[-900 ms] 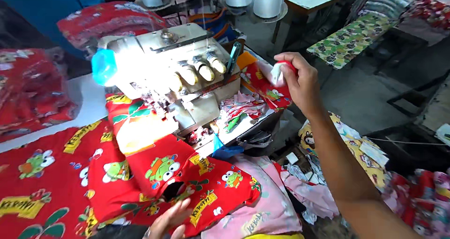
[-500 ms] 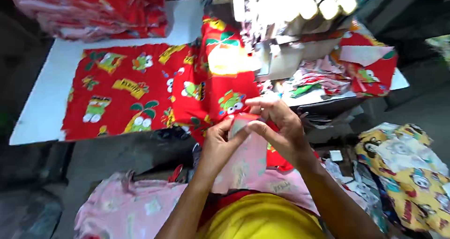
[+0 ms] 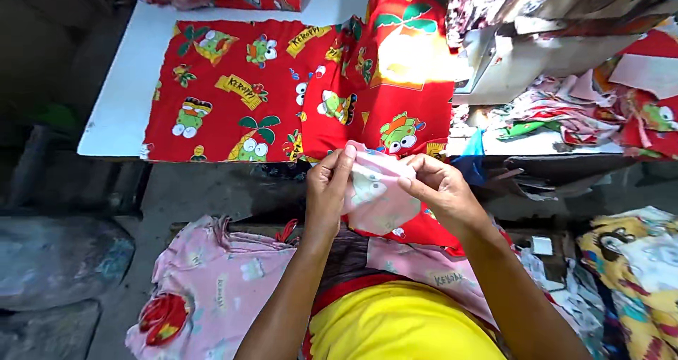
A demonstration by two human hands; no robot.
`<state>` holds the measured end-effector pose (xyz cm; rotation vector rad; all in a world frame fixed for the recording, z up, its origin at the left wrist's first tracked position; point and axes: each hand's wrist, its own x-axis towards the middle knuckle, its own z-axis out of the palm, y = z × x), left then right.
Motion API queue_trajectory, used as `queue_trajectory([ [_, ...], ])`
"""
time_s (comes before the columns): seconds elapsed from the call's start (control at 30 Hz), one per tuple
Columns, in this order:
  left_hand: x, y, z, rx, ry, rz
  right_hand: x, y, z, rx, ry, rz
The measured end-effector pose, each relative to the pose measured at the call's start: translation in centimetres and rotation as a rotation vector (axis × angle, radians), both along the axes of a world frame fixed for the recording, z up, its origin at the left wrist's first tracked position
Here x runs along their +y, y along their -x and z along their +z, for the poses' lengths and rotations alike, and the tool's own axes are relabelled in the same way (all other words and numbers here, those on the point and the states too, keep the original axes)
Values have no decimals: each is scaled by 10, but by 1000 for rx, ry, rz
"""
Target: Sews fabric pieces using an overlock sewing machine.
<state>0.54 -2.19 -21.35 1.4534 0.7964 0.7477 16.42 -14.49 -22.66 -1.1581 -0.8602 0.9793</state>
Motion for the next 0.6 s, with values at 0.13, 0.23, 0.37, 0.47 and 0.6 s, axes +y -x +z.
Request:
queue_trajectory([
  [0.13,1,0,-2,5,28,-58,0,2,4,-10,38,-19],
  [0.23,1,-1,-2,14,-10,-58,1,1,10,-212,48,-95],
  [0.37,7,3,-3,4,-72,-29,1,-4,17,-472,2,-198],
  [0.47,8,5,0,23,-36,-59,2,-5,19,-423,-18,-146],
  [0.6,8,5,4,-25,6,-152,7,-2,22,-275,10,33],
])
